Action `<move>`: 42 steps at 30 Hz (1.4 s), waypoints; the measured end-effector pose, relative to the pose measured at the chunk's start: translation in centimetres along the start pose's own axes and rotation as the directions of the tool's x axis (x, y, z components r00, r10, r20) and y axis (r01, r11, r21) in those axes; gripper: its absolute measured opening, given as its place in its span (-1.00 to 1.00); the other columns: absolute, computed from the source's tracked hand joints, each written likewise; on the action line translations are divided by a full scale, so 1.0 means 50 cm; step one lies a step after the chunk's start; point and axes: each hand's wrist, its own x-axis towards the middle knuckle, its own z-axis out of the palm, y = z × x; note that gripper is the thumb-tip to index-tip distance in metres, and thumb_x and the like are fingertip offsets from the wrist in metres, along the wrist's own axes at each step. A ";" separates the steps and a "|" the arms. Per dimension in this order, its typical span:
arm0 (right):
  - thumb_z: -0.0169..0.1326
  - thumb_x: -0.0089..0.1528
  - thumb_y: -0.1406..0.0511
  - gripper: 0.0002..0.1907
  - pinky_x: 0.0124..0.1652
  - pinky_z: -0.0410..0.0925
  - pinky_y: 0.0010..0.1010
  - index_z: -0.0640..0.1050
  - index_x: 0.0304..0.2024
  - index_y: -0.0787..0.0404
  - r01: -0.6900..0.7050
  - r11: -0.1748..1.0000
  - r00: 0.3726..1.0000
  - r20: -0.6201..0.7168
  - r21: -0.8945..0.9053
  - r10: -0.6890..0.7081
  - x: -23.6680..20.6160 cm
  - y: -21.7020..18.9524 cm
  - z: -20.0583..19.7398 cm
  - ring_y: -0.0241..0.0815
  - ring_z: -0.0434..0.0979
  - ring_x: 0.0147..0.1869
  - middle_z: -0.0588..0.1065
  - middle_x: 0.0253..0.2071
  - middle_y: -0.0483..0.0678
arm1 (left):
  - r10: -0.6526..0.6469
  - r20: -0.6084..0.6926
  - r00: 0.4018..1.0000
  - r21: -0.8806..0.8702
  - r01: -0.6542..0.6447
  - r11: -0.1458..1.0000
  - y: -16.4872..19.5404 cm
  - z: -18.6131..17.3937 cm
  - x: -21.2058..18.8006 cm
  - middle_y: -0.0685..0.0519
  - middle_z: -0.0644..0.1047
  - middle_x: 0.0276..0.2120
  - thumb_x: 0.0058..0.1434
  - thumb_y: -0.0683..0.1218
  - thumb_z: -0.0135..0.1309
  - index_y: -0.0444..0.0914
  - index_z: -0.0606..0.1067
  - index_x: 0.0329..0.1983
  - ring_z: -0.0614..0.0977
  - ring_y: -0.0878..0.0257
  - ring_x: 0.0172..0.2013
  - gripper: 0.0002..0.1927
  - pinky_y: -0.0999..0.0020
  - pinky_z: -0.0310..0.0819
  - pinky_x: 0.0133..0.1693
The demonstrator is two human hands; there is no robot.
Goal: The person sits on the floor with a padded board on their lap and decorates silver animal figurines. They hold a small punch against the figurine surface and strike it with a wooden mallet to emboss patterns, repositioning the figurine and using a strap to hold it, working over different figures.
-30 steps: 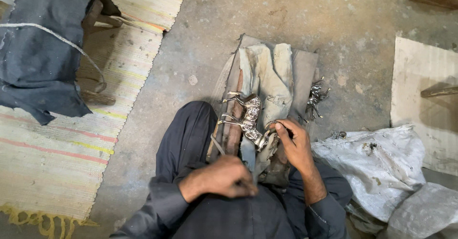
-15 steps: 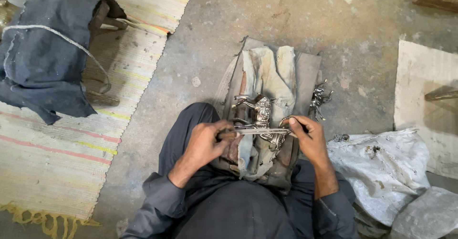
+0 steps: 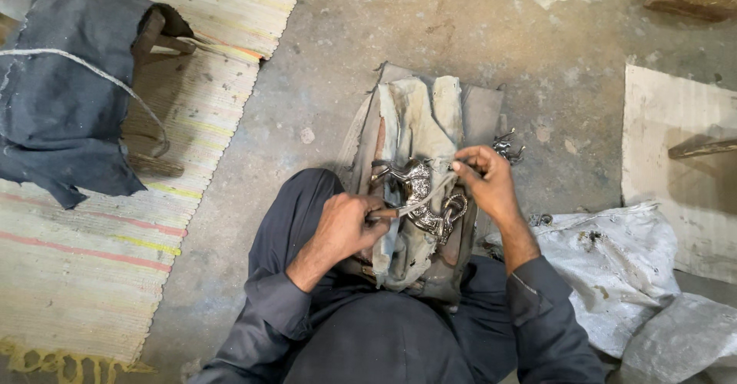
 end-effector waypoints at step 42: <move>0.36 0.10 0.32 -0.16 -0.27 0.43 -0.39 0.30 0.39 0.10 -0.035 0.932 0.977 -0.209 -0.362 -0.045 -0.180 -0.059 0.017 -0.25 0.57 -0.21 0.55 -0.19 -0.07 | -0.371 0.037 0.928 0.092 0.367 0.926 -0.017 0.017 -0.071 -0.12 0.64 -0.49 -0.07 0.01 0.31 -0.15 0.60 -0.16 0.68 -0.12 -0.35 -0.62 -0.01 0.54 -0.26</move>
